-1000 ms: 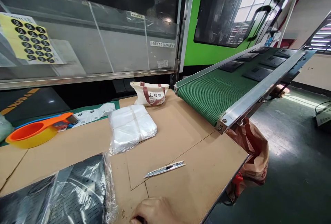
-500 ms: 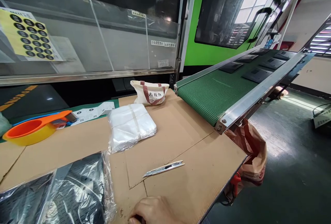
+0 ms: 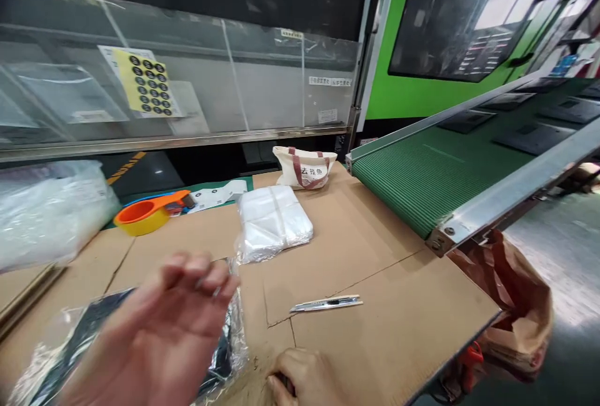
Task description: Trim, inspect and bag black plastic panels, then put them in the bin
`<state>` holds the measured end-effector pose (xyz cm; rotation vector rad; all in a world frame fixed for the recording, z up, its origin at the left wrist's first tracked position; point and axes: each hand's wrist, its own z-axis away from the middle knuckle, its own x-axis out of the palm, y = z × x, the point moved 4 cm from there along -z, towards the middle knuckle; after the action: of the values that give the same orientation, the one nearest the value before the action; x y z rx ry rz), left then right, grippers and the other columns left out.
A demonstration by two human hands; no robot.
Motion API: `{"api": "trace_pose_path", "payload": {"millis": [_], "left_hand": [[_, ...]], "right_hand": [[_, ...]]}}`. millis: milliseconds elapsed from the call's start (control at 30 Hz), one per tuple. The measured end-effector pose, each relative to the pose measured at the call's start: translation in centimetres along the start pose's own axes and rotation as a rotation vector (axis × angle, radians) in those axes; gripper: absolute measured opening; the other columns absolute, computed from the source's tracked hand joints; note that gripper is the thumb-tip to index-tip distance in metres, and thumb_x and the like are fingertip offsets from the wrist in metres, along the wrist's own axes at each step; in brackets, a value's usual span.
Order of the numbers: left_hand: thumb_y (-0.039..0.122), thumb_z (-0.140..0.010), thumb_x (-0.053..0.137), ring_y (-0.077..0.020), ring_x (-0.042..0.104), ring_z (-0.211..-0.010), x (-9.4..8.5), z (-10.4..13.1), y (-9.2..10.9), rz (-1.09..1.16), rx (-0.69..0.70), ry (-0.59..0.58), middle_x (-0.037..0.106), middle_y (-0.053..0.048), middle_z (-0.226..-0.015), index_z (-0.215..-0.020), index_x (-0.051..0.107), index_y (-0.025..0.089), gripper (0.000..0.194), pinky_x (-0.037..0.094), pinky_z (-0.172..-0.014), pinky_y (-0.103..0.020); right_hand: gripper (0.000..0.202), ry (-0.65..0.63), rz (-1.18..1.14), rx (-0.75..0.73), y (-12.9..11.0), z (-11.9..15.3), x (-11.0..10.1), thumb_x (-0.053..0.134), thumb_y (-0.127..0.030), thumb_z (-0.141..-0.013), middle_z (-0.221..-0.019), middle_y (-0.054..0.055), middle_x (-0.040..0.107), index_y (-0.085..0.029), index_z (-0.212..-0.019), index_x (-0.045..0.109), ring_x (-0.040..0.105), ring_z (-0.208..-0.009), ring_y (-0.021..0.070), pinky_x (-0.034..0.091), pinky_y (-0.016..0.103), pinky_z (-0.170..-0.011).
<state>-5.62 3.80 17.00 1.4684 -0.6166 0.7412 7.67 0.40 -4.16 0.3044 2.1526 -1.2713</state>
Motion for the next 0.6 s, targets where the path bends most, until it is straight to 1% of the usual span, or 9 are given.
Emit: {"api": "trace_pose_path", "payload": {"millis": [33, 67, 133, 300, 467, 600], "left_hand": [[0.025, -0.069, 0.081, -0.0112, 0.061, -0.071, 1.1, 0.0, -0.4, 0.031, -0.009, -0.058, 0.063, 0.0, -0.076, -0.076, 0.07, 0.019, 0.015, 0.055, -0.067, -0.02], [0.024, -0.071, 0.079, -0.0104, 0.06, -0.07, 1.9, 0.1, -0.8, 0.052, -0.03, -0.097, 0.063, 0.0, -0.076, -0.075, 0.07, 0.018, 0.012, 0.055, -0.067, -0.019], [0.024, -0.076, 0.076, -0.0094, 0.06, -0.07, 2.7, 0.3, -1.4, 0.07, -0.032, -0.147, 0.063, -0.001, -0.076, -0.075, 0.071, 0.016, 0.009, 0.054, -0.067, -0.018], [0.024, -0.08, 0.071, -0.0083, 0.059, -0.071, 2.3, 0.7, -1.7, 0.073, -0.028, -0.217, 0.063, 0.0, -0.077, -0.078, 0.071, 0.016, 0.008, 0.053, -0.069, -0.017], [0.023, -0.083, 0.069, -0.0087, 0.06, -0.074, 2.2, 0.7, -2.0, 0.057, -0.061, -0.284, 0.064, 0.0, -0.081, -0.083, 0.071, 0.017, 0.006, 0.051, -0.072, -0.018], [0.023, -0.082, 0.071, -0.0088, 0.059, -0.074, 2.3, 0.9, -2.0, 0.04, -0.048, -0.323, 0.063, 0.0, -0.08, -0.082, 0.07, 0.018, 0.006, 0.05, -0.072, -0.018]], "right_hand": [[0.019, -0.007, -0.006, 0.012, 0.0, 0.1, 0.0, 0.048, -0.028, -0.086, -0.066, 0.001, 0.068, -0.021, -0.077, 0.063, 0.06, -0.055, 0.0115, 0.039, 0.019, -0.052], [0.019, -0.017, -0.01, 0.022, 0.0, 0.1, 0.0, 0.048, -0.028, -0.086, -0.066, 0.0, 0.067, -0.022, -0.076, 0.062, 0.06, -0.056, 0.0116, 0.038, 0.019, -0.053], [0.018, -0.033, -0.01, 0.038, -0.1, 0.1, 0.1, 0.048, -0.027, -0.086, -0.066, 0.0, 0.067, -0.022, -0.076, 0.061, 0.06, -0.057, 0.012, 0.038, 0.019, -0.053], [0.016, -0.058, -0.008, 0.076, -0.3, 0.2, 0.1, 0.048, -0.025, -0.085, -0.065, 0.0, 0.065, -0.022, -0.073, 0.058, 0.057, -0.056, 0.0121, 0.035, 0.02, -0.052], [0.017, -0.081, -0.035, 0.095, -0.2, 0.3, 0.1, 0.047, -0.024, -0.086, -0.068, 0.001, 0.065, -0.02, -0.075, 0.059, 0.058, -0.059, 0.0125, 0.037, 0.02, -0.054], [0.016, -0.124, -0.066, 0.109, -0.4, 0.1, 0.0, 0.047, -0.024, -0.088, -0.074, 0.002, 0.068, -0.02, -0.079, 0.06, 0.061, -0.064, 0.0129, 0.039, 0.02, -0.057]]}}
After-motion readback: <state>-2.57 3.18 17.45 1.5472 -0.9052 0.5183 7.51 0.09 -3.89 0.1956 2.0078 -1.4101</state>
